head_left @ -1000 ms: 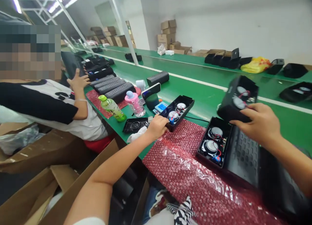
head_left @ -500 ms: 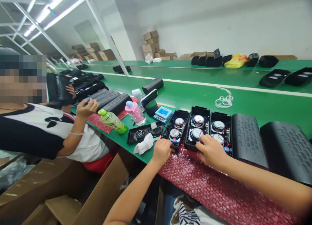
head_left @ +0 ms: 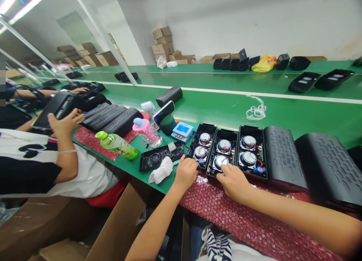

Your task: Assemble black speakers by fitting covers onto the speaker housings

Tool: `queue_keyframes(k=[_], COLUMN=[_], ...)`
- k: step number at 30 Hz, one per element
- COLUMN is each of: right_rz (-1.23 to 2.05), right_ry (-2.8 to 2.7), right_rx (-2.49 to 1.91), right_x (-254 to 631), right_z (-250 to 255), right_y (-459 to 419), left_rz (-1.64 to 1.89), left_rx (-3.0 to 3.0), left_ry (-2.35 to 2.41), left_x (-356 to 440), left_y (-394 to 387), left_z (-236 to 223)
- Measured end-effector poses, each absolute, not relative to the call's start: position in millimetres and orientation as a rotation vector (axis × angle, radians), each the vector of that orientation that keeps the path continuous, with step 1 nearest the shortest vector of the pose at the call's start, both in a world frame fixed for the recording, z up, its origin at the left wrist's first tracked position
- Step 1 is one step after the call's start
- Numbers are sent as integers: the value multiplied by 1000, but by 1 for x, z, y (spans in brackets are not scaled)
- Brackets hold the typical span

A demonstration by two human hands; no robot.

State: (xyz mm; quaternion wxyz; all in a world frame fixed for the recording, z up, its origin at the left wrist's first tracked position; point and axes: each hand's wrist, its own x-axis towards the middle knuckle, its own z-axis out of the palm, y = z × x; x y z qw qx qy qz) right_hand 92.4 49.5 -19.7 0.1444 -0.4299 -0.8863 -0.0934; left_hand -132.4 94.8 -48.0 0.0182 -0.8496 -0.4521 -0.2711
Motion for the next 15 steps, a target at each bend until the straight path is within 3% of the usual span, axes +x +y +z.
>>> queue_keyframes(k=[4,8,15], right_rz=[-359,-303,217], right_ry=[-2468,-2396,-2713], right_rx=[-1323,-931,-375], right_x=[90,80,12], right_z=[-22,-33,-59], right_y=[32,-6,-1], left_rz=[-1013,-1594,-1437], left_rx=[-2558,-1576,-366], left_ry=[-1482,-1994,-2835], left_x=[-154,-230,-323], left_y=[75,32,-69], left_z=[-49,-75,-174])
